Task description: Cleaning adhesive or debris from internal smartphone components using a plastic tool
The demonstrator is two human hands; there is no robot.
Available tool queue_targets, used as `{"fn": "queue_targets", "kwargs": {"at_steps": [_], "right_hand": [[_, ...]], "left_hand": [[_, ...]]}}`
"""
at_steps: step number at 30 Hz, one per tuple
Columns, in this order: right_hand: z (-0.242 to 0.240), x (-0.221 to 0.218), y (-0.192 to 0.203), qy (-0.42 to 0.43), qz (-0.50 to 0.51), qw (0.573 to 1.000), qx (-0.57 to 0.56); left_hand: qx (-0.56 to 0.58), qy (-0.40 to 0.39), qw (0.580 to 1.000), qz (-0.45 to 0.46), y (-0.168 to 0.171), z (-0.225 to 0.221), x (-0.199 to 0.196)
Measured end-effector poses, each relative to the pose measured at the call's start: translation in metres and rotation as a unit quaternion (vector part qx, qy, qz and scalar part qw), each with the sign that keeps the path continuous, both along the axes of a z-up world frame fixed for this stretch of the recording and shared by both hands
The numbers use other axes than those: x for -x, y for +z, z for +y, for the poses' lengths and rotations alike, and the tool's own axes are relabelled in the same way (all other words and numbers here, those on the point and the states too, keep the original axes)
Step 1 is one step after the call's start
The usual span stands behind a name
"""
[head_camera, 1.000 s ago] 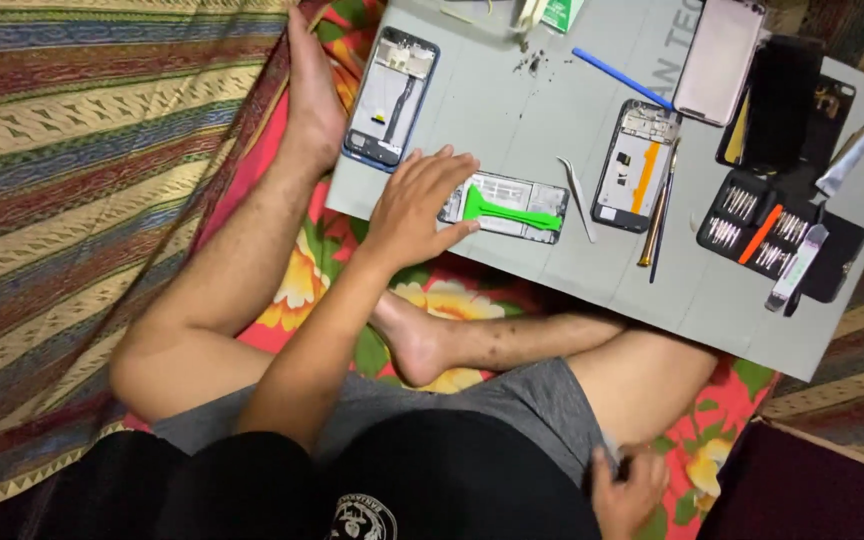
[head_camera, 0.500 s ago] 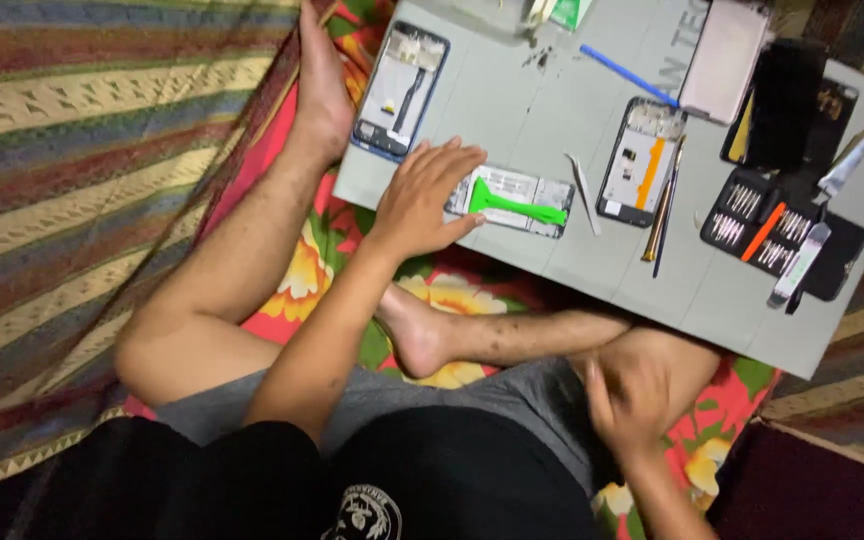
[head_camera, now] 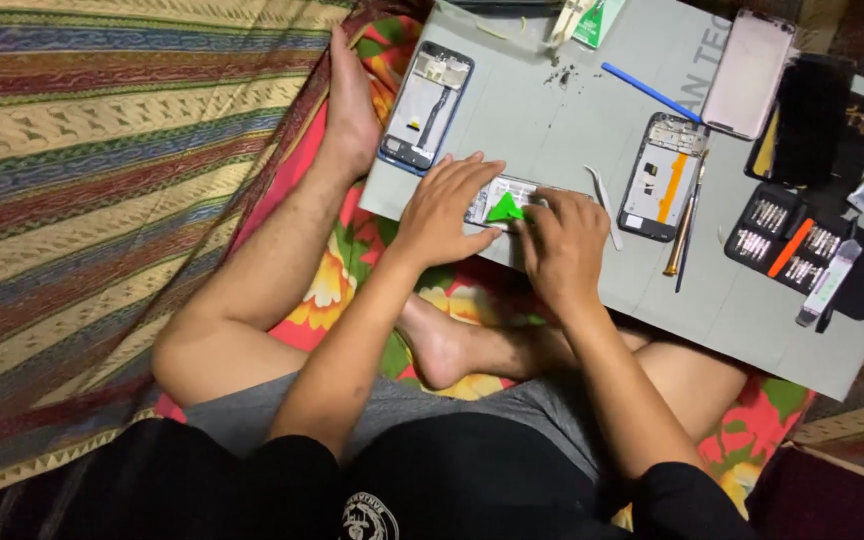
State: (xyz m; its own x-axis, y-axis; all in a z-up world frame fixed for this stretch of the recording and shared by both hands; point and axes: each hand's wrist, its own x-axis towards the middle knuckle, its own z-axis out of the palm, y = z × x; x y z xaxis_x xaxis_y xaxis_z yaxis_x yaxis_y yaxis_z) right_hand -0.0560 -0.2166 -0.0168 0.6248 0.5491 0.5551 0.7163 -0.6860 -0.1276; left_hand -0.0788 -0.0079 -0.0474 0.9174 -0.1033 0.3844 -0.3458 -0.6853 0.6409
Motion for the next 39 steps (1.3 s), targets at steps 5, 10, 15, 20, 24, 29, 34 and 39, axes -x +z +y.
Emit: {"fn": "queue_targets", "kwargs": {"at_steps": [5, 10, 15, 20, 24, 29, 34, 39], "right_hand": [[-0.025, -0.002, -0.01, -0.054, 0.041, 0.998, -0.002], [-0.024, 0.009, 0.014, -0.091, 0.175, 0.98, 0.027], [-0.023, 0.004, -0.006, -0.107, 0.213, 0.965, 0.108], [-0.013, -0.006, 0.001, -0.102, 0.245, 0.952, 0.15], [-0.004, -0.021, 0.013, -0.069, 0.287, 0.944, 0.145], [0.002, -0.036, 0.016, -0.038, 0.309, 0.939, 0.143], [0.003, -0.04, 0.026, -0.008, 0.305, 0.94, 0.15], [0.008, -0.043, 0.024, 0.026, 0.288, 0.946, 0.146]], "left_hand": [[0.009, -0.014, 1.0, 0.025, 0.007, 0.001, 0.003], [0.016, -0.02, 0.999, 0.024, 0.006, 0.002, 0.003], [0.022, -0.02, 0.999, 0.024, 0.007, 0.001, 0.002], [0.024, -0.022, 0.999, 0.035, 0.009, 0.002, 0.001], [0.026, -0.022, 0.999, 0.038, 0.012, 0.003, 0.001], [0.031, -0.022, 0.998, 0.04, 0.013, 0.003, 0.002], [0.028, -0.022, 0.998, 0.052, 0.016, 0.003, 0.002], [0.016, -0.027, 0.998, 0.058, 0.019, 0.003, 0.003]]}}
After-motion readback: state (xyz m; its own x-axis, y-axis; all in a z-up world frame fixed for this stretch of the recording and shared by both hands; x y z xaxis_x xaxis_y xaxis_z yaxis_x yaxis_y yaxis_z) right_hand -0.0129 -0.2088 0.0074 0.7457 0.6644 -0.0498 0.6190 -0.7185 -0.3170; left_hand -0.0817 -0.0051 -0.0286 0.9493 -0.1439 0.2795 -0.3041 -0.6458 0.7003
